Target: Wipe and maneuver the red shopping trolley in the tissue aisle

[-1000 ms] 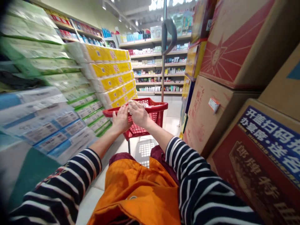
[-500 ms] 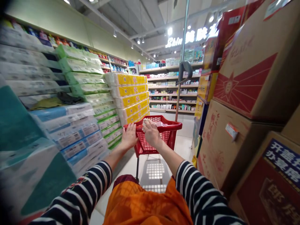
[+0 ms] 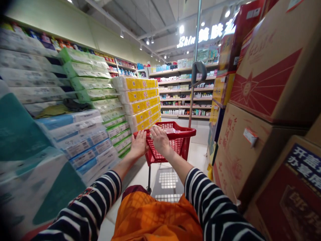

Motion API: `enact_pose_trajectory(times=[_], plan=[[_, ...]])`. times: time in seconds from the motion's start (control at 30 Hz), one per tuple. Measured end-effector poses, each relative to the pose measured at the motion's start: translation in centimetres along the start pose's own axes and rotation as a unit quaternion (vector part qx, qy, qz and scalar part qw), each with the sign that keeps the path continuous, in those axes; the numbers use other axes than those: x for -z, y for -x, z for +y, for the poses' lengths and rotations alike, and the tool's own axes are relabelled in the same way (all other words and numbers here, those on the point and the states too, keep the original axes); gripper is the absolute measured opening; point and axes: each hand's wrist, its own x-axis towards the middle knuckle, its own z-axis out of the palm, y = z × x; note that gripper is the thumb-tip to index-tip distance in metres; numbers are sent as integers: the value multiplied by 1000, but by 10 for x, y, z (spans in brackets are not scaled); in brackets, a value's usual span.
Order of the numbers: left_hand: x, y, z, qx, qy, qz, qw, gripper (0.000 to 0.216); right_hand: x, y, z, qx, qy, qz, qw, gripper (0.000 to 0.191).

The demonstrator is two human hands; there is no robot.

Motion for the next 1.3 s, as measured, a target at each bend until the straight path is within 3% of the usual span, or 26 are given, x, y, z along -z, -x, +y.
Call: enact_pose_trajectory(times=[0.13,0.33,0.43,0.5,0.63,0.73,0.83,1.0,1.07,1.17,1.3], plan=[[0,0,-3,-3,4,7,1000,70,9,4,9,-12,21,-3,1000,40],[1,2,-3,0,15,2,1000,70,39,34,72,-99,59,36,993,37],[-1,2,0,11,13,5,1000,70,41,40,86,-116,69,67,989,36],[-3,2,5,12,10,14,1000,71,35,36,76,-96,60,65,991,41],[-6,2,11,-4,16,20,1000,74,14,16,29,-25,14,39,999,46],[-6,2,9,-8,14,16,1000,72,7,7,7,-23,8,26,999,41],[-4,2,4,-15,15,14,1000,70,14,15,21,-65,26,27,997,35],[-3,2,4,-13,24,15,1000,68,42,42,83,-109,61,45,991,34],[-4,2,8,-9,24,19,999,69,47,47,96,-130,68,73,986,34],[-5,3,15,-18,26,21,999,72,37,41,84,-109,65,92,988,40],[-6,4,18,-29,21,17,999,74,12,18,35,-25,51,66,996,41]])
